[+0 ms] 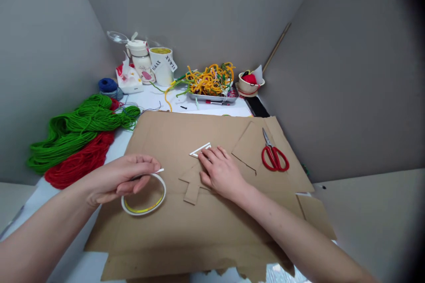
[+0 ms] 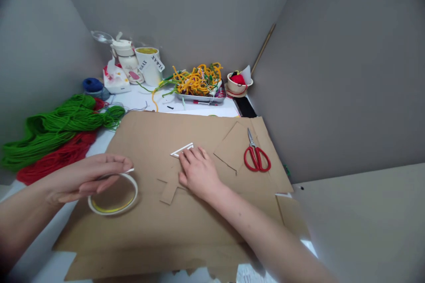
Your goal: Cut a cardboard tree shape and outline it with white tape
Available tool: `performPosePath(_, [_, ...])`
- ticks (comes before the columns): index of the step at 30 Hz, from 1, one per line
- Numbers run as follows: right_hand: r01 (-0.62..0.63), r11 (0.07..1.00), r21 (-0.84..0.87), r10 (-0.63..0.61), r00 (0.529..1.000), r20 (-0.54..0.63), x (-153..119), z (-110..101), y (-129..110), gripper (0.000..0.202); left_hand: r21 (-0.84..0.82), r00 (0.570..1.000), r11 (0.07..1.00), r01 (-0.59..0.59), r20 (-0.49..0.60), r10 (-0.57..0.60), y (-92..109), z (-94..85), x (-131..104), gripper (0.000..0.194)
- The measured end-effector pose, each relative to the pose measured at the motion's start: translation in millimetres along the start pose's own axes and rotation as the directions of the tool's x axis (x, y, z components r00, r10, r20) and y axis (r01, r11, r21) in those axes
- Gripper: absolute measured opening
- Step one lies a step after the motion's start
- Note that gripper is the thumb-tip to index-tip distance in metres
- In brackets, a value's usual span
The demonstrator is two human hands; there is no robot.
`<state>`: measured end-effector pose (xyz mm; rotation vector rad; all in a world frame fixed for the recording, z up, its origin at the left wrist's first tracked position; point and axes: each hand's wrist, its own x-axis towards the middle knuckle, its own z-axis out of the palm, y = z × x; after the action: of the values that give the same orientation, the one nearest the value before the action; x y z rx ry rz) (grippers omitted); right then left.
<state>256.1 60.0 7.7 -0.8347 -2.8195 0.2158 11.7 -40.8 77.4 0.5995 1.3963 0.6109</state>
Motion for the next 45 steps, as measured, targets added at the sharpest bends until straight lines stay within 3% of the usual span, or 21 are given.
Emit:
performPosePath(7, [-0.017,0.99,0.138,0.015,1.0,0.009,-26,-13,0,0.056,-0.012,0.999,0.999,-0.039,0.026,0.039,-8,-0.8,-3,0.023])
performPosePath(13, [0.005,0.987,0.16,-0.011,0.999,0.036,-56,-6,-18,0.042,-0.049,0.999,0.998,-0.037,-0.004,0.037,-9,-0.3,-10,0.023])
performPosePath(18, [-0.041,0.99,0.131,0.042,0.999,-0.004,-31,6,-42,0.03,0.009,0.997,0.997,-0.071,0.014,0.071,13,11.0,-8,0.022])
performPosePath(23, [-0.073,0.963,0.259,0.084,0.996,-0.03,0,2,-57,0.019,0.26,0.996,0.961,-0.093,0.034,0.087,45,14.6,9,0.04])
performPosePath(27, [-0.181,0.804,0.567,0.262,0.963,-0.064,8,-14,-34,0.016,0.368,0.992,0.922,-0.124,0.05,0.114,67,21.4,31,0.027])
performPosePath(29, [-0.288,0.6,0.746,0.364,0.929,0.067,10,-21,-18,0.016,0.449,0.994,0.887,-0.111,0.053,0.098,74,29.2,43,0.02])
performPosePath(32, [-0.402,0.291,0.868,0.381,0.881,0.28,16,-23,1,0.021,0.556,0.998,0.829,-0.065,0.05,0.045,79,43.1,58,0.018])
performPosePath(36, [-0.434,0.084,0.897,0.363,0.851,0.378,26,-13,8,0.018,0.621,1.0,0.784,-0.013,0.028,-0.005,79,53.7,69,0.017])
performPosePath(40, [-0.477,-0.008,0.879,0.313,0.833,0.455,34,-9,5,0.017,0.651,0.999,0.759,-0.008,0.033,-0.017,78,53.6,73,0.017])
performPosePath(45, [-0.485,0.035,0.874,0.299,0.839,0.454,38,-8,2,0.015,0.674,0.999,0.738,0.012,0.025,-0.039,76,53.7,78,0.015])
